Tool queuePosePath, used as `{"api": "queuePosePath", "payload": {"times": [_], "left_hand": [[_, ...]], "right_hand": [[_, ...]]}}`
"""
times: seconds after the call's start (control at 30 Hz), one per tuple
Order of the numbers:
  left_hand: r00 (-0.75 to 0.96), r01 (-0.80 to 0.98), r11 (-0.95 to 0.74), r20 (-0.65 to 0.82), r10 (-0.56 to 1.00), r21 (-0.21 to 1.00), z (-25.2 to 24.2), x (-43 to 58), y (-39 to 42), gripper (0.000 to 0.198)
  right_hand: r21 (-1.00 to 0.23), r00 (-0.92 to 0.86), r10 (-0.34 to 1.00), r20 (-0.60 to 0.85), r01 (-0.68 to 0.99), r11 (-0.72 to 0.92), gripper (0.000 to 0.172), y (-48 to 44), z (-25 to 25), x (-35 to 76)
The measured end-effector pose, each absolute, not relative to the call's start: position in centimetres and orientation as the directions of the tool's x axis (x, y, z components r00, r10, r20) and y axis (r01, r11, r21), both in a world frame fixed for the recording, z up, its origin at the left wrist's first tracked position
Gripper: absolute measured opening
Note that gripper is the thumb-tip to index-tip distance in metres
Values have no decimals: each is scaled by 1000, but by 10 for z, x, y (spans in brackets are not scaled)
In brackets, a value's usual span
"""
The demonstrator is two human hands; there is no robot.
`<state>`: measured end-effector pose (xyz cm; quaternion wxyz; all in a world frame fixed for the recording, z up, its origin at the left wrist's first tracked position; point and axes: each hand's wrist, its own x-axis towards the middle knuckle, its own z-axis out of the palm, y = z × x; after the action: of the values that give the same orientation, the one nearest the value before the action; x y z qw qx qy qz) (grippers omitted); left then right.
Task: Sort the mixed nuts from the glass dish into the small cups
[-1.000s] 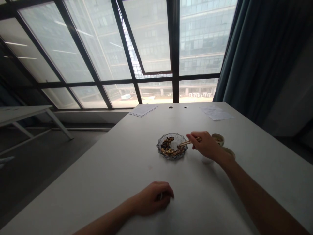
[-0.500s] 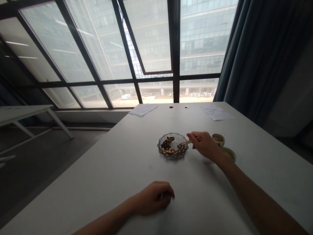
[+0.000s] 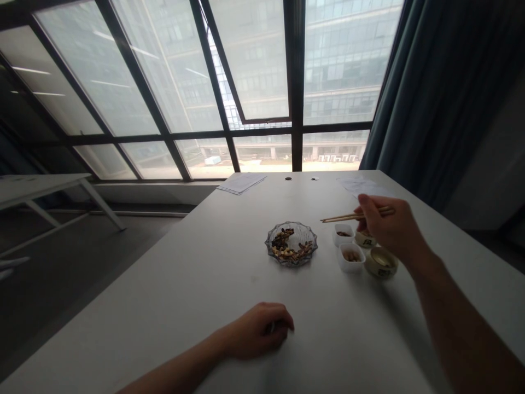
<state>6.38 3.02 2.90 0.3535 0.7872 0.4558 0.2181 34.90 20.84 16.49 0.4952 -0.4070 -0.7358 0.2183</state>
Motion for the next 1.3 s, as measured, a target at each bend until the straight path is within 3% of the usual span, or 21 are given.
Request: {"api": "queuePosePath", "payload": {"times": [0.13,0.43,0.6,0.73,0.93,1.3], "left_hand": [[489,568,-336,20,872,751,28,63,31,22],[486,564,-333,22,874,755,24,60,31,23],[477,557,-312,11,879,769,26,61,30,23],[480,567,-314,4,877,761,29,62,30,24],[485,563,-325,15,875,760,32,64,30,23],[494,563,-340,23,869,754,32,65,30,21]], "right_hand": [[-692,-79,825,559,503,518,52,213,175,372],[-624,-113,848,518,629,464,51,224,167,376],[-728,-105,862,496,490,479,52,214,170,366],[-792,-259,858,443,336,510,52,199,166,342],[-726,-441,808,391,393,565,50,193,144,305],[-758,-450,818,358,371,536,49,201,120,291]]}}
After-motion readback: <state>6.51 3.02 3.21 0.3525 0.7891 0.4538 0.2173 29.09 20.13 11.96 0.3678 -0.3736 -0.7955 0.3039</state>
